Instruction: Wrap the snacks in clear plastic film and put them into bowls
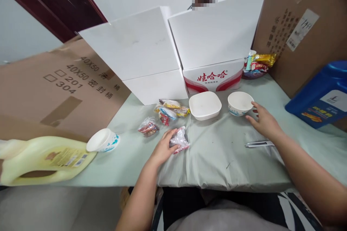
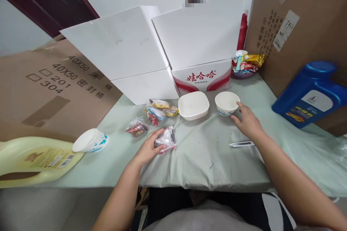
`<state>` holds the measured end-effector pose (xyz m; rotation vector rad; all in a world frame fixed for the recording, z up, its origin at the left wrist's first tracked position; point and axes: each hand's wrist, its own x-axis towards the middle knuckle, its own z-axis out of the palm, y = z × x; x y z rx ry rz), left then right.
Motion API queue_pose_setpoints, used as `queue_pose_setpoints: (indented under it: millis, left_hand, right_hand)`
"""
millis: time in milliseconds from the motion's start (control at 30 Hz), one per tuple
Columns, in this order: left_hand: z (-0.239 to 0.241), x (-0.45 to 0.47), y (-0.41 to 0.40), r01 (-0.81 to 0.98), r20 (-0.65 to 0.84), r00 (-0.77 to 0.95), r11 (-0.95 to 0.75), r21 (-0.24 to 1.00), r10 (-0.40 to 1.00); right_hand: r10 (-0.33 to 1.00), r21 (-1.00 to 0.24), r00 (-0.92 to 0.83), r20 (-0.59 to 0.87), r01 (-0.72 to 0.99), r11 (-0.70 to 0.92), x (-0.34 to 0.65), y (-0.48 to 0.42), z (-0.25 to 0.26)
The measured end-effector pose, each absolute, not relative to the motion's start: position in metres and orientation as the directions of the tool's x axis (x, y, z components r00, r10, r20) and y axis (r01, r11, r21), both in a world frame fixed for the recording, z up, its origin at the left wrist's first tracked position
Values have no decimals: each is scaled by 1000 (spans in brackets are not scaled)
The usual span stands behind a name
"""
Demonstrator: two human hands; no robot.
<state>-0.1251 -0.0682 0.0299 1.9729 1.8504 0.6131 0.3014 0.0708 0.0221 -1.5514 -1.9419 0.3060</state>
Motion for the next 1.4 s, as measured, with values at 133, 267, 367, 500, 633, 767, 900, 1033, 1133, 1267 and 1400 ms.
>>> queue_pose_setpoints:
  millis: [133, 267, 367, 500, 633, 767, 900, 1033, 1133, 1267, 1400]
  left_hand:
    - [31, -126, -58, 751, 96, -51, -25, 660, 994]
    - [40, -100, -53, 667, 115, -9, -80, 740, 993]
    - [37, -62, -48, 596, 132, 51, -136, 792, 990]
    - [15, -14, -45, 673, 130, 67, -141, 726, 989]
    - [-1, -9, -49, 721, 193, 224, -295, 627, 955]
    - [1, -29, -49, 580, 339, 347, -484, 656, 875]
    - [5, -35, -47, 483, 377, 419, -554, 678, 826]
    - [2, -32, -46, 534, 284, 466, -522, 665, 838]
    - [0, -30, -47, 589, 216, 430, -454, 669, 877]
    - [-1, -26, -49, 632, 180, 381, -397, 665, 907]
    - [-1, -23, -50, 632, 221, 342, -398, 665, 913]
  right_hand:
    - [908, -519, -303, 288, 748, 414, 319, 31, 26]
    - [859, -453, -486, 159, 737, 501, 342, -4, 13]
    - [871, -359, -471, 141, 796, 488, 347, -16, 4]
    - [905, -359, -398, 149, 831, 424, 323, -24, 15]
    - [886, -495, -430, 173, 740, 455, 272, -38, 40]
    - [776, -471, -628, 58, 668, 576, 220, -51, 56]
    - [730, -422, -679, -78, 686, 593, 212, -48, 63]
    - [735, -399, -665, -131, 714, 575, 257, -30, 63]
    - [860, -245, -491, -141, 859, 450, 291, -16, 55]
    - [894, -262, -445, 57, 857, 443, 285, -15, 47]
    - [768, -525, -635, 80, 628, 574, 234, -27, 49]
